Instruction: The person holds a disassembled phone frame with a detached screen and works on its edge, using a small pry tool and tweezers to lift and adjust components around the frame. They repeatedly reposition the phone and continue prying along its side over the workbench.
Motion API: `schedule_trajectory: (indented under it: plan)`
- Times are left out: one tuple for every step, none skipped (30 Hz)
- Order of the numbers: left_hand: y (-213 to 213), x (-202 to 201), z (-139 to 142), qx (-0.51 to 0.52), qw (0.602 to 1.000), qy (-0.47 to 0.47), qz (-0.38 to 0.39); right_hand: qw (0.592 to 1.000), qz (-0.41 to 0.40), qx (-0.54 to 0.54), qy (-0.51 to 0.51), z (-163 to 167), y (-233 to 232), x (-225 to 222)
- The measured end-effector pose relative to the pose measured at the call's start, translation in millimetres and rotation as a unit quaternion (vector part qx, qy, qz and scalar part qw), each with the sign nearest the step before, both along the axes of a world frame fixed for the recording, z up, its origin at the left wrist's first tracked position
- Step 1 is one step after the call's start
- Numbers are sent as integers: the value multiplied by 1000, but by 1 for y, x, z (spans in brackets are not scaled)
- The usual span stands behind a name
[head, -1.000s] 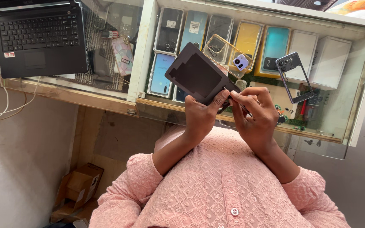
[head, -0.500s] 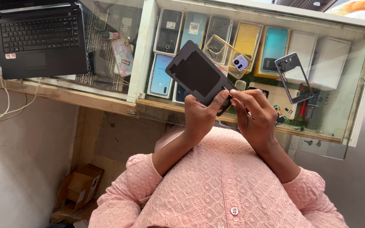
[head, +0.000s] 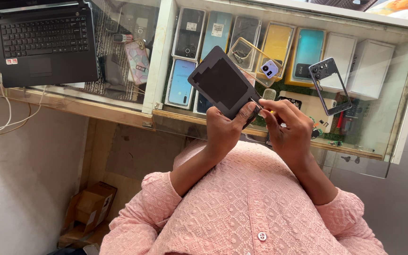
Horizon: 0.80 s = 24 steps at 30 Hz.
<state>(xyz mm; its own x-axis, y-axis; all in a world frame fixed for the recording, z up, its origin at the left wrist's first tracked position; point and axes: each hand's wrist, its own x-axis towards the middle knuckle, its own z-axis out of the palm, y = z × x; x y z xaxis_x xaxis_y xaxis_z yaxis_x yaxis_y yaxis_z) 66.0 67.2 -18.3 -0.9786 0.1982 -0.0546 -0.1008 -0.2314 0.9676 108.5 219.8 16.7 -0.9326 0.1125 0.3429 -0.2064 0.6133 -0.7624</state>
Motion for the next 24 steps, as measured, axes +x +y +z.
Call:
schedule_trajectory:
  plan:
    - [0,0,0,0,1000,-1,1,1000,3,-5,10,-1,0,0]
    - [0,0,0,1,1000,-1,2,1000,6,-10,19,-1,-1,0]
    - [1,-1,1,6,1000,-1,2,999,8,-14,29,-2,-1,0]
    - [1,-1,1,10,1000,-1,2,999,5,-15,37,-2,-1,0]
    - [1,0,1,15,1000,-3,3,999,3,-17,44,-3,-2,0]
    - [1,0,1,14,1000,0,2,998,0,-18,52,-3,-2,0]
    - [1,-1,1,13,1000,3,2,999,-1,-31,37,-3,-3,0]
    - [1,0,0,12,1000,6,2,999,-1,-44,22,-3,-3,0]
    - [0,0,0,19,1000,1,3,998,-1,-58,7,-3,-3,-1]
    - [0,0,0,25,1000,-3,3,998,-1,-59,10,-3,-4,-1]
    - [0,0,0,32,999,-8,3,998,-2,-59,12,-4,-4,-1]
    - [0,1,0,29,1000,-6,4,998,-2,-60,14,-4,-4,-1]
    - [0,1,0,27,1000,-3,4,999,0,-32,31,-4,-4,-1]
    - [0,1,0,24,1000,0,3,999,3,-4,48,-4,-4,-1]
    - [0,1,0,22,1000,1,3,998,5,25,65,-4,-3,0]
    - [-1,1,0,18,1000,3,2,998,2,33,62,-4,-3,1]
    - [-1,1,0,15,1000,5,1,997,-2,41,60,-5,-3,1]
    - [0,1,0,21,1000,-2,0,997,-5,50,58,-5,-3,2]
    - [0,1,1,26,1000,-9,-2,998,-9,44,47,-5,-4,2]
    - [0,1,1,30,999,-16,-3,999,-12,38,36,-5,-5,1]
    - [0,1,2,17,1000,-6,-4,999,-15,31,24,-6,-5,1]
    - [0,2,2,3,1000,3,-5,999,-14,18,24,-5,-5,1]
    - [0,2,3,-10,1000,13,-6,1000,-14,5,25,-5,-6,1]
    - [0,2,4,-10,1000,14,-3,1000,-13,-8,26,-5,-6,1]
